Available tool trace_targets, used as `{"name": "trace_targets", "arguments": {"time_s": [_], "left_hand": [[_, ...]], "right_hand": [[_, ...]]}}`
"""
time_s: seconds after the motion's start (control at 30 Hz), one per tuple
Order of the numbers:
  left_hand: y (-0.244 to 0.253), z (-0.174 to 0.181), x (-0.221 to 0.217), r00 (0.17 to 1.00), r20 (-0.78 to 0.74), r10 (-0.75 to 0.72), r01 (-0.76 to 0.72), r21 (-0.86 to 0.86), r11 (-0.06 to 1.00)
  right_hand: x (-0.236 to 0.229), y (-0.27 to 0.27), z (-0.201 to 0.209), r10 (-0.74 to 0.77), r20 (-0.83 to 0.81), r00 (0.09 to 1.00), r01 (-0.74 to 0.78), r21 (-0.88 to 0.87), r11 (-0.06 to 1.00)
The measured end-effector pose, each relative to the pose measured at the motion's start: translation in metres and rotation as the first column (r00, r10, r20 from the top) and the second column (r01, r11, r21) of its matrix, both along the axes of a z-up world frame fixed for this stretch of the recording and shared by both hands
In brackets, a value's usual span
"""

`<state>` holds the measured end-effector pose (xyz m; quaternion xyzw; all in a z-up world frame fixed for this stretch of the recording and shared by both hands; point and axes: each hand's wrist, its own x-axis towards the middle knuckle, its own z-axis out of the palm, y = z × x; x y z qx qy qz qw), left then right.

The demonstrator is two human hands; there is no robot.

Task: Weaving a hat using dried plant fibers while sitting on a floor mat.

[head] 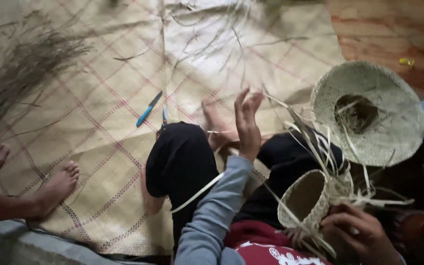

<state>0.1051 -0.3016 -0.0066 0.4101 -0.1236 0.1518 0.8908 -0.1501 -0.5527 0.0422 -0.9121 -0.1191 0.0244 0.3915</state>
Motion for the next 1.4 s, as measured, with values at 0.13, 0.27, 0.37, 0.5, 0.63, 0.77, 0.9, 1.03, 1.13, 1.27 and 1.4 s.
{"name": "trace_targets", "arguments": {"time_s": [0.13, 0.27, 0.37, 0.5, 0.63, 0.77, 0.9, 1.03, 1.13, 1.27, 1.4], "left_hand": [[-0.02, -0.109, 0.003, 0.919, -0.265, 0.293, -0.185, 0.366, 0.912], [-0.032, -0.135, 0.004, 0.951, -0.208, 0.23, 0.017, 0.774, 0.633], [-0.028, -0.144, 0.024, 0.926, -0.366, 0.095, 0.222, 0.73, 0.647], [-0.008, -0.113, 0.019, 0.911, -0.412, 0.0, 0.344, 0.761, 0.55], [-0.006, -0.106, 0.022, 0.863, -0.506, -0.014, 0.485, 0.819, 0.307], [-0.01, -0.129, 0.038, 0.831, -0.554, 0.061, 0.544, 0.83, 0.126], [0.005, -0.138, 0.014, 0.713, -0.701, 0.014, 0.669, 0.685, 0.289], [-0.004, -0.216, 0.027, 0.774, -0.632, 0.034, 0.63, 0.764, -0.138], [0.001, -0.265, 0.046, 0.913, -0.409, 0.008, 0.401, 0.892, -0.209], [-0.002, -0.286, 0.065, 0.897, -0.332, 0.291, 0.203, 0.896, 0.395], [0.004, -0.105, 0.001, 0.821, -0.397, 0.41, 0.048, 0.763, 0.644]], "right_hand": [[0.005, 0.01, -0.007, 0.118, 0.1, 0.988, -0.116, -0.027, 0.993], [0.005, 0.012, -0.017, 0.094, 0.061, 0.994, -0.093, -0.018, 0.995], [0.007, 0.019, -0.01, 0.085, 0.087, 0.993, -0.085, 0.006, 0.996], [0.013, 0.024, -0.001, 0.139, 0.065, 0.988, -0.142, 0.049, 0.989], [0.006, 0.024, -0.001, 0.095, 0.073, 0.993, -0.098, 0.04, 0.994], [0.011, 0.011, -0.018, 0.111, 0.044, 0.993, -0.114, 0.085, 0.99], [0.018, 0.029, 0.001, -0.004, -0.064, 0.998, 0.013, 0.14, 0.99], [0.034, 0.008, -0.027, 0.055, 0.044, 0.997, -0.056, 0.024, 0.998], [0.043, -0.002, -0.052, 0.034, -0.036, 0.999, -0.029, 0.114, 0.993], [0.046, 0.01, -0.036, 0.016, 0.045, 0.999, -0.021, 0.107, 0.994], [0.044, 0.01, -0.036, -0.025, 0.122, 0.992, -0.001, 0.212, 0.977]]}}
